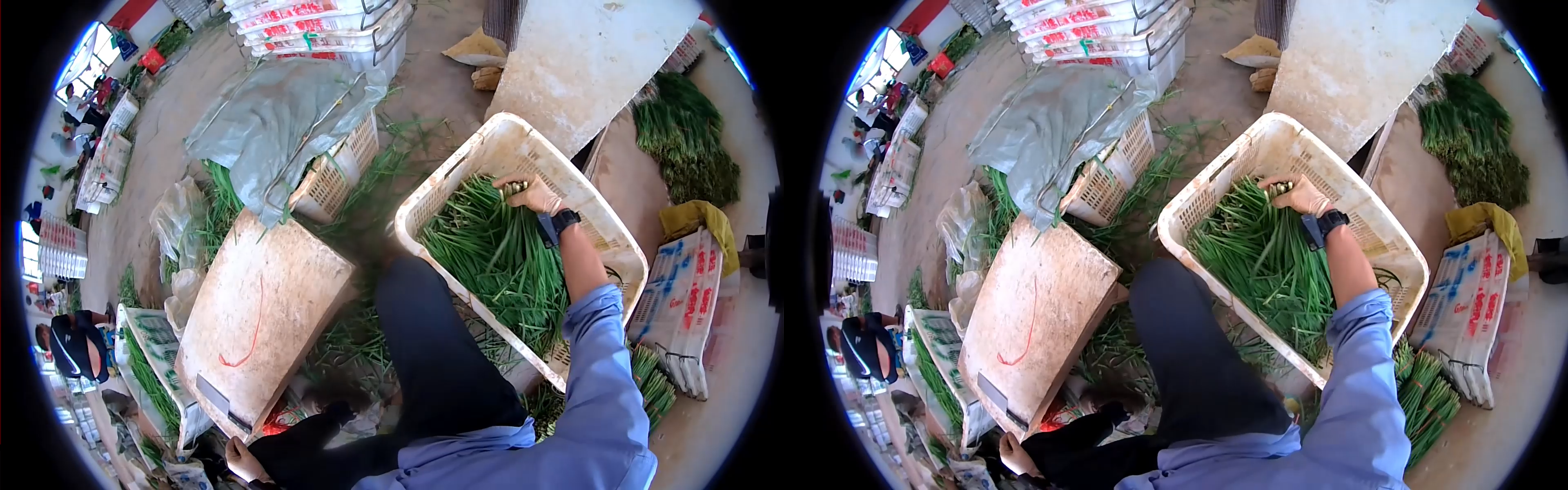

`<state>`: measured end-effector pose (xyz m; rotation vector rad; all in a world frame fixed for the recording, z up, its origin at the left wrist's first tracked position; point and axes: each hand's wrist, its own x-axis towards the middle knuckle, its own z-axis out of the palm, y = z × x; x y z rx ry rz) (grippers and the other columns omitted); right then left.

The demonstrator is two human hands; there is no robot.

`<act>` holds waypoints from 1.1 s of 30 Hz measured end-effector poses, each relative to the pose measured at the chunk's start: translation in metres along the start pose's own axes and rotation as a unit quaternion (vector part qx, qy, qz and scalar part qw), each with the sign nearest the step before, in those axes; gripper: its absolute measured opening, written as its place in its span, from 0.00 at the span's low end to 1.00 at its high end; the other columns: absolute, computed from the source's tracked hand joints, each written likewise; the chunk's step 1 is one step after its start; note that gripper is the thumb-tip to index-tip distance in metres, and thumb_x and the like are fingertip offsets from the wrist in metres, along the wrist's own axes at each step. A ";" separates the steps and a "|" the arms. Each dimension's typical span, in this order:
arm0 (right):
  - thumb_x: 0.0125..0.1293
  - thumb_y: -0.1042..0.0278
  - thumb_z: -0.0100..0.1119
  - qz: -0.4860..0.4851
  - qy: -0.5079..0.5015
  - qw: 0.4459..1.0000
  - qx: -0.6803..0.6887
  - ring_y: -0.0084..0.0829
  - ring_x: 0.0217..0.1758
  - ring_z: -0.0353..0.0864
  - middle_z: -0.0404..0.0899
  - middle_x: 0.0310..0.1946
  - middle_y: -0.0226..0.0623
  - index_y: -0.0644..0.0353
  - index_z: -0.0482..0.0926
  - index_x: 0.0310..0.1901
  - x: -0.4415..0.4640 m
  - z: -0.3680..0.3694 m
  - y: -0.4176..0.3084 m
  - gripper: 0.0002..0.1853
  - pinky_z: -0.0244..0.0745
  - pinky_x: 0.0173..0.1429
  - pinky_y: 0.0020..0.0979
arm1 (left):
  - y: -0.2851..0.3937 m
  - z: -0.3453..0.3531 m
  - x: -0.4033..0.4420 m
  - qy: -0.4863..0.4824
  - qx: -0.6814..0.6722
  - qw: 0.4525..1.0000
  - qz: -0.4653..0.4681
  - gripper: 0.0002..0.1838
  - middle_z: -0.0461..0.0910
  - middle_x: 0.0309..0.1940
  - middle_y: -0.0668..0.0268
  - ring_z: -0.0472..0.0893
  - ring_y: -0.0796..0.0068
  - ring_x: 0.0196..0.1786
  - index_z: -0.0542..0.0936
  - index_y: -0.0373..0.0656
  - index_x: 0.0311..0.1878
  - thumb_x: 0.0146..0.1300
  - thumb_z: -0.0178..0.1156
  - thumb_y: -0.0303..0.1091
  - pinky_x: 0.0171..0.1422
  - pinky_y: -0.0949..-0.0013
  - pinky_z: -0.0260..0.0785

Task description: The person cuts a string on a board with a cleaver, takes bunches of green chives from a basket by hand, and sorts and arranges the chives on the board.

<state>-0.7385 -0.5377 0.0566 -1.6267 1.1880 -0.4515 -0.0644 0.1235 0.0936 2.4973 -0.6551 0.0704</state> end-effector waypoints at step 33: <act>0.57 0.69 0.72 -0.101 0.029 0.979 -0.175 0.46 0.45 0.90 0.90 0.40 0.41 0.54 0.89 0.44 -0.030 0.091 0.000 0.12 0.85 0.55 0.40 | -0.006 -0.008 -0.004 -0.005 -0.062 0.998 -0.008 0.12 0.89 0.39 0.59 0.83 0.73 0.40 0.87 0.28 0.49 0.77 0.66 0.31 0.50 0.68 0.77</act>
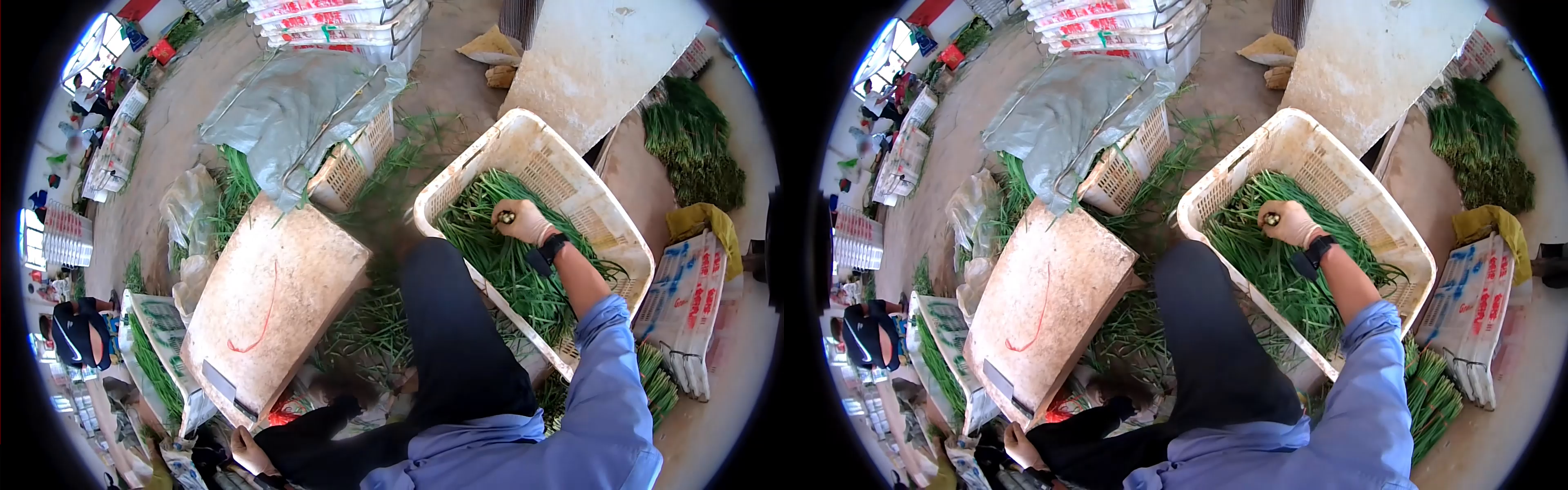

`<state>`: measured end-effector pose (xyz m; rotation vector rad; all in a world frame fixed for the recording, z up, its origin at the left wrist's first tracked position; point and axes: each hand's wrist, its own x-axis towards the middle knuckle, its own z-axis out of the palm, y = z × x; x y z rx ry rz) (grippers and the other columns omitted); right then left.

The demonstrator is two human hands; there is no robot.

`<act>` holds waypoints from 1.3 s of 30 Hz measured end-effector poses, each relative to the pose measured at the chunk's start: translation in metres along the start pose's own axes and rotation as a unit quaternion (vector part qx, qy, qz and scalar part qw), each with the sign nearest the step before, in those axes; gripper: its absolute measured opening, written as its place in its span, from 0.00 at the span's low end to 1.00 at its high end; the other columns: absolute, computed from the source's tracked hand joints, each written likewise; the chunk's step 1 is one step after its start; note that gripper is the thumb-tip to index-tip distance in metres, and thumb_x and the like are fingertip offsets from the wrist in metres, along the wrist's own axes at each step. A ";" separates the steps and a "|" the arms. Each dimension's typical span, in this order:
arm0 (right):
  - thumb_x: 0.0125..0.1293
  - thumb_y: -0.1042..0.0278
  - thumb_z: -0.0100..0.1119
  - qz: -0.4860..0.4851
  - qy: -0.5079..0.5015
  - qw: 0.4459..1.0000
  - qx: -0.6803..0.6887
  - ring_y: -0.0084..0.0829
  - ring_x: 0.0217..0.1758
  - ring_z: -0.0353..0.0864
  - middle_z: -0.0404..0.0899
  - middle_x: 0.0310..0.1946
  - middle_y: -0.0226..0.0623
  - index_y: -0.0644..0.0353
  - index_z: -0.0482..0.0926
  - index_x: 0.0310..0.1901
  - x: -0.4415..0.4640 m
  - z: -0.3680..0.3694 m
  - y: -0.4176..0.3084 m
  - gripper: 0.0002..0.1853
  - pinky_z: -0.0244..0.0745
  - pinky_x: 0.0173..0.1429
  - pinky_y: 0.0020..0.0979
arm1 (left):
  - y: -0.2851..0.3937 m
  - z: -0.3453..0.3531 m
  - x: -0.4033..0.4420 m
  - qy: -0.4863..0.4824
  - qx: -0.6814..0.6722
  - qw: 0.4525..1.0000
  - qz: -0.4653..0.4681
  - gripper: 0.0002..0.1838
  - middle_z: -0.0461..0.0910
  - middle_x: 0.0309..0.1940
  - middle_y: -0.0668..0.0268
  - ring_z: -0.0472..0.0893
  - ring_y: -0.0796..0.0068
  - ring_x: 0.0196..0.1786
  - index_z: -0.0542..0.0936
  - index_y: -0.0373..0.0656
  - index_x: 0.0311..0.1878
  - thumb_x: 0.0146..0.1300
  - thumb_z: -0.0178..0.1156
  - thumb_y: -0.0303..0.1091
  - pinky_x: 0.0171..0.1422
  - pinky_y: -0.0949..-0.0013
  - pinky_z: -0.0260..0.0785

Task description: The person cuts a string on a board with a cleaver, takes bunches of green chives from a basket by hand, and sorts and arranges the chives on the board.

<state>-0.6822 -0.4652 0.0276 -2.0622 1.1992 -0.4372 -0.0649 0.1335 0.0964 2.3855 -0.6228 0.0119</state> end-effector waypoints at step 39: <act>0.72 0.70 0.69 -0.325 0.296 0.895 -0.080 0.41 0.44 0.93 0.91 0.43 0.46 0.60 0.86 0.50 0.087 -0.076 -0.397 0.08 0.86 0.51 0.37 | 0.059 0.018 -0.031 -0.046 -0.230 0.972 0.000 0.19 0.92 0.46 0.55 0.91 0.64 0.47 0.88 0.37 0.58 0.76 0.67 0.43 0.52 0.60 0.82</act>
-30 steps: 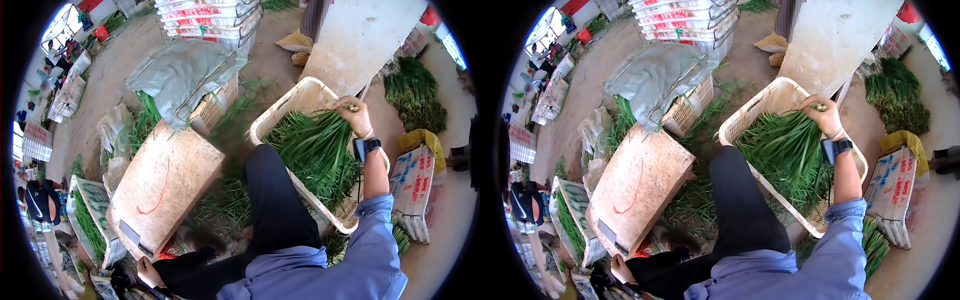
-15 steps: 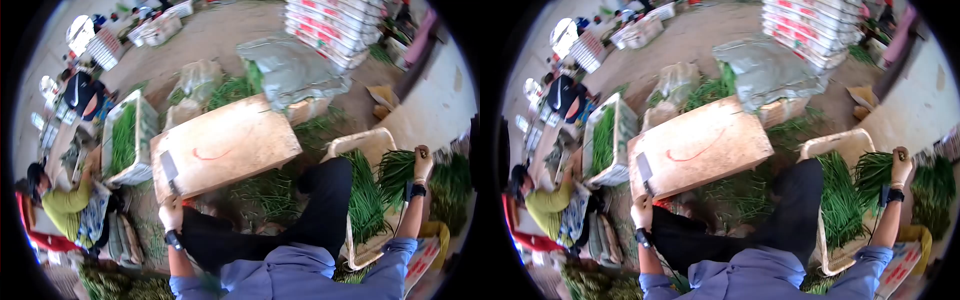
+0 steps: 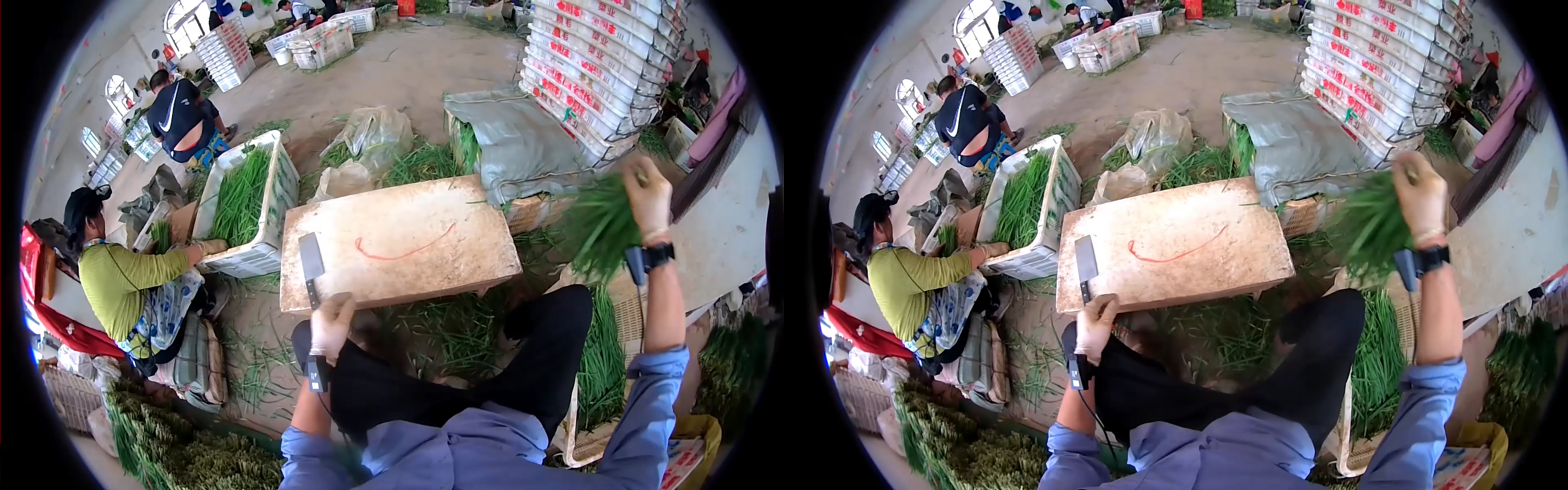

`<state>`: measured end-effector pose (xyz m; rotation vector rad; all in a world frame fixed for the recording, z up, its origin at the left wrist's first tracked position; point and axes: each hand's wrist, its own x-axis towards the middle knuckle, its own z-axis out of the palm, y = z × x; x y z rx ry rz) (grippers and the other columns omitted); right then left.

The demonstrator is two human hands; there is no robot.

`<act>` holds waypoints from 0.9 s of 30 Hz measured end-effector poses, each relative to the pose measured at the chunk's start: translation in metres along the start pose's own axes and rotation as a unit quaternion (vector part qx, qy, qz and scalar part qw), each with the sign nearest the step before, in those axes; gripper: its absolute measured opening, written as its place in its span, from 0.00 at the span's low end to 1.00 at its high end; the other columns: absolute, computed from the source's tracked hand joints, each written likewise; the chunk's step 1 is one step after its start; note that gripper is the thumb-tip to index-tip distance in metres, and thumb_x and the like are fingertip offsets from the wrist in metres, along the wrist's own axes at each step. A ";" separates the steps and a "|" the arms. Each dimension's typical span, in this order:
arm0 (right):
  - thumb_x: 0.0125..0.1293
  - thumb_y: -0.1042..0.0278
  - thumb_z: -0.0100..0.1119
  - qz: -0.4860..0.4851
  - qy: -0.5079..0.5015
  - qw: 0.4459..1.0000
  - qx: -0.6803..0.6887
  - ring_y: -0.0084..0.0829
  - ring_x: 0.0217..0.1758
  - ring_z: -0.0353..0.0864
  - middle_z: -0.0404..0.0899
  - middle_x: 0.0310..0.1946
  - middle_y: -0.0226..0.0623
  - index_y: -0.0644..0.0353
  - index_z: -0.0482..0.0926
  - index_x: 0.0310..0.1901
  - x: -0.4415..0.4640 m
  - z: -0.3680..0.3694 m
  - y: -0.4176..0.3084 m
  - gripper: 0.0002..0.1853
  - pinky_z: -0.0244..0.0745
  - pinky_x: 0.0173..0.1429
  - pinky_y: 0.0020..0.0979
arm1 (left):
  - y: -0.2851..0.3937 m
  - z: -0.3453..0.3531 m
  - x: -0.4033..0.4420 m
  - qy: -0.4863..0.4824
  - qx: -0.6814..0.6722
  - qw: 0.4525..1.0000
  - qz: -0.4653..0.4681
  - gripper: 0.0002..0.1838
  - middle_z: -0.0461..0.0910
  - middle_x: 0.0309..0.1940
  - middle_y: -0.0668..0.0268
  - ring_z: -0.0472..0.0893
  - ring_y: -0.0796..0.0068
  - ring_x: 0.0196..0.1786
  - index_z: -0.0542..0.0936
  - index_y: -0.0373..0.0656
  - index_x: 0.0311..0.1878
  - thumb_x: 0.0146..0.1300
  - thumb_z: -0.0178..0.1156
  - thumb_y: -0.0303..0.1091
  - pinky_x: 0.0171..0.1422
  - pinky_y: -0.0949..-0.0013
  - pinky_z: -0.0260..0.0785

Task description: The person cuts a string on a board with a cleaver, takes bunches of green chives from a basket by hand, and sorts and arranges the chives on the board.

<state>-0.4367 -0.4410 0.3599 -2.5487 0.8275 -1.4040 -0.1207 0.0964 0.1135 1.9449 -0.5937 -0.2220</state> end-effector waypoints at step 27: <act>0.65 0.60 0.71 -0.213 -0.354 0.866 0.282 0.37 0.69 0.84 0.89 0.53 0.33 0.50 0.87 0.52 -0.265 0.181 -0.190 0.15 0.53 0.87 0.64 | -0.030 0.208 -0.024 -0.164 -0.626 0.614 -0.453 0.36 0.87 0.53 0.59 0.88 0.57 0.55 0.80 0.48 0.67 0.77 0.56 0.71 0.60 0.47 0.83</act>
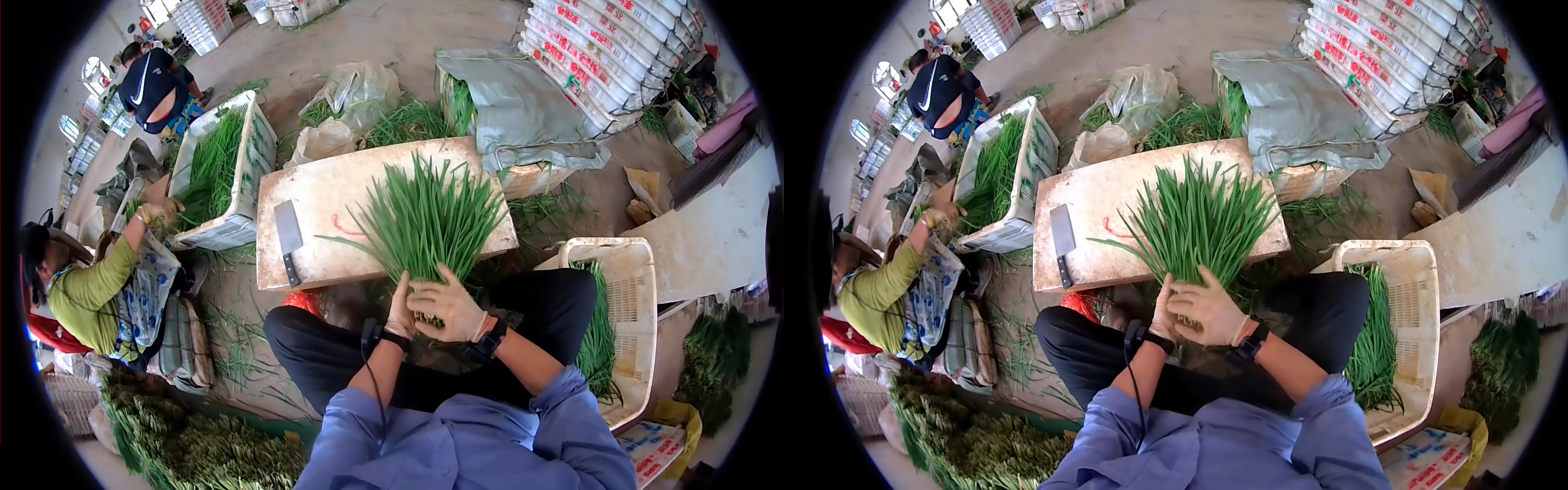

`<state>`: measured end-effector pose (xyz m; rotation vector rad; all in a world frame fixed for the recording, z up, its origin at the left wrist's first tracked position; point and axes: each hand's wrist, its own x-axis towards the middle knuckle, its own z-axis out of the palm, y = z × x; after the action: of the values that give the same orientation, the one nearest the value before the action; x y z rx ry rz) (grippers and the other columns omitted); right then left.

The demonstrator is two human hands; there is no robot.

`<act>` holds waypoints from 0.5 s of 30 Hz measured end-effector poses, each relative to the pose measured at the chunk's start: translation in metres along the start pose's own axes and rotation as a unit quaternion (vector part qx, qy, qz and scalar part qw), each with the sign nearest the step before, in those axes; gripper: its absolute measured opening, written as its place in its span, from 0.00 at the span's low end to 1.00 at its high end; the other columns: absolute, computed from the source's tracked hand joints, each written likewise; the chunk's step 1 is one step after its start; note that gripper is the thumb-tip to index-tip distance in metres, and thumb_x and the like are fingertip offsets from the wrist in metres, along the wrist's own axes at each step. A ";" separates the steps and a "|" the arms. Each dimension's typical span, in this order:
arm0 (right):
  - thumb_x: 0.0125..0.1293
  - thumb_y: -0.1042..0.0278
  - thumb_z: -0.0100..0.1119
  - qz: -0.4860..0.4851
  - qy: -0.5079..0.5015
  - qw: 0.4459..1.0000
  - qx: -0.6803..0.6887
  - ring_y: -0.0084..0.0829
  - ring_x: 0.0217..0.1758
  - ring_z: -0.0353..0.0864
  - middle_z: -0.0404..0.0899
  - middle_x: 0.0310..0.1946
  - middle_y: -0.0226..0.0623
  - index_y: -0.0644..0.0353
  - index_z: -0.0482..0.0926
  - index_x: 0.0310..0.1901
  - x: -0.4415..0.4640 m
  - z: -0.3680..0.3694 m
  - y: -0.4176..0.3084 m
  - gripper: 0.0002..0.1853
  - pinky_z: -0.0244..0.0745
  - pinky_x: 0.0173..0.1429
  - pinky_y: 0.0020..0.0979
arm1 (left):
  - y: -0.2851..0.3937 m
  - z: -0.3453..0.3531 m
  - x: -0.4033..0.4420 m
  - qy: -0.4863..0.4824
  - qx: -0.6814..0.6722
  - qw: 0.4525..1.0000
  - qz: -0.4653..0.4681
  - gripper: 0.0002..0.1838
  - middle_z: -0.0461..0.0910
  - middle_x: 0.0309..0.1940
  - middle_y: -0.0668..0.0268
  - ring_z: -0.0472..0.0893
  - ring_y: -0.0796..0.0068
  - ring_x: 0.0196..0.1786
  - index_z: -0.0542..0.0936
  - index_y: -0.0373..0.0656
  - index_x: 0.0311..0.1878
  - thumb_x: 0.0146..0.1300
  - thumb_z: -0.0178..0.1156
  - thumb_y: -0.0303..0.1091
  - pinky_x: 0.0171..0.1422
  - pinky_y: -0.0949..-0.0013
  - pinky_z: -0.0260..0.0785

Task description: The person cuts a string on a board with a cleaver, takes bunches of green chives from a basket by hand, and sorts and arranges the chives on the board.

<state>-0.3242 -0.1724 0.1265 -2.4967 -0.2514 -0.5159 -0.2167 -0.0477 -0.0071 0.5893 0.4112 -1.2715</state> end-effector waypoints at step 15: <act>0.68 0.48 0.72 0.444 0.017 0.896 0.012 0.42 0.32 0.90 0.88 0.26 0.42 0.62 0.90 0.35 -0.040 0.029 0.044 0.21 0.84 0.43 0.40 | -0.010 0.006 -0.003 -0.057 -0.010 0.998 0.013 0.35 0.83 0.68 0.55 0.83 0.51 0.67 0.76 0.43 0.75 0.80 0.58 0.61 0.75 0.44 0.74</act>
<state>-0.3387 -0.1940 0.0662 -2.2519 0.8602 -0.1568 -0.2275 -0.0511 -0.0024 0.5010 0.3197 -1.2684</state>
